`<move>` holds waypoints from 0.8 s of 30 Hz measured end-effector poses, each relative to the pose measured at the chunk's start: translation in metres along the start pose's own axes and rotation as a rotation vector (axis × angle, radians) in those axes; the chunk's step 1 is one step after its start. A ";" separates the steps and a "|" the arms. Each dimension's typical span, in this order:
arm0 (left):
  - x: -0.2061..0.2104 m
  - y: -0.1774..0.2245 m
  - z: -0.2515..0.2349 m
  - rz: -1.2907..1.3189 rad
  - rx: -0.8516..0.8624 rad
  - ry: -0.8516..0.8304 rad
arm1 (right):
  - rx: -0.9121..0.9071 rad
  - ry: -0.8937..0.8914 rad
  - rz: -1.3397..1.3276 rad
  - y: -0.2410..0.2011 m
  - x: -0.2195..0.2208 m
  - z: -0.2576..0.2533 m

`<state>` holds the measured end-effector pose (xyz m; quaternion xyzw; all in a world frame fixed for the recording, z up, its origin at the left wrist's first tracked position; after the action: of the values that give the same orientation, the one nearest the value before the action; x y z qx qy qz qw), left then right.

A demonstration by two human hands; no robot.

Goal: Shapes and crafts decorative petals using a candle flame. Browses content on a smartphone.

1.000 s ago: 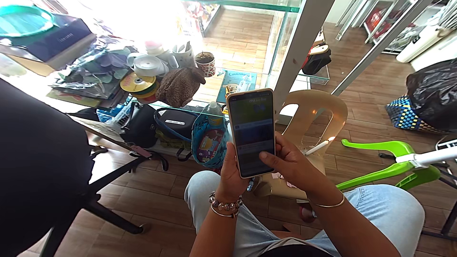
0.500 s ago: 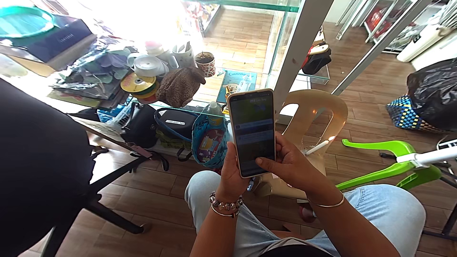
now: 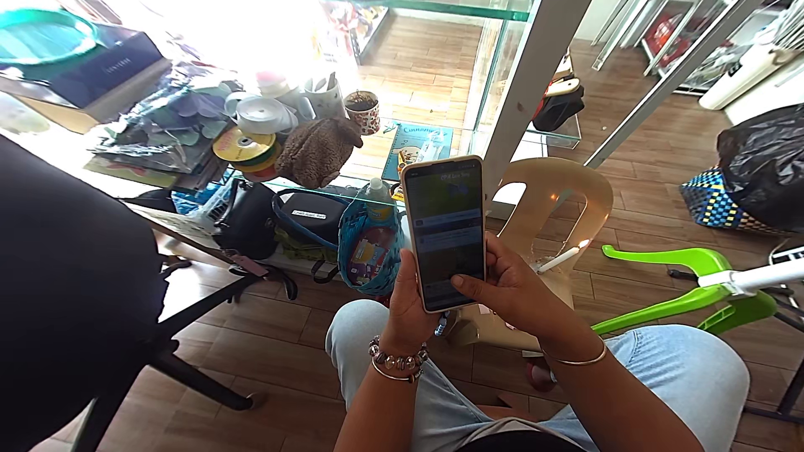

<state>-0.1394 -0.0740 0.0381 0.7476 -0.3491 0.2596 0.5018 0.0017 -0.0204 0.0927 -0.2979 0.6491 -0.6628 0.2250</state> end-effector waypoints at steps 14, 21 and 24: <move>-0.001 0.000 0.000 0.014 -0.009 0.002 | 0.001 0.001 0.012 0.001 -0.001 0.000; 0.000 0.000 0.000 -0.004 -0.004 -0.002 | -0.016 0.007 0.036 0.001 -0.003 0.001; 0.000 -0.001 0.000 -0.003 0.000 -0.016 | -0.003 0.016 0.023 0.000 -0.002 0.001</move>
<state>-0.1392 -0.0741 0.0373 0.7503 -0.3519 0.2528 0.4993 0.0043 -0.0200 0.0929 -0.2854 0.6554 -0.6616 0.2267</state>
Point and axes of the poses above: each hand's wrist, its own z-axis away from the middle knuckle, its own x-axis out of the palm, y = z × x, the point moved 2 cm from there along -z, towards the middle knuckle, and after that the axes turned 5 degrees about -z, right-handed, at the moved point
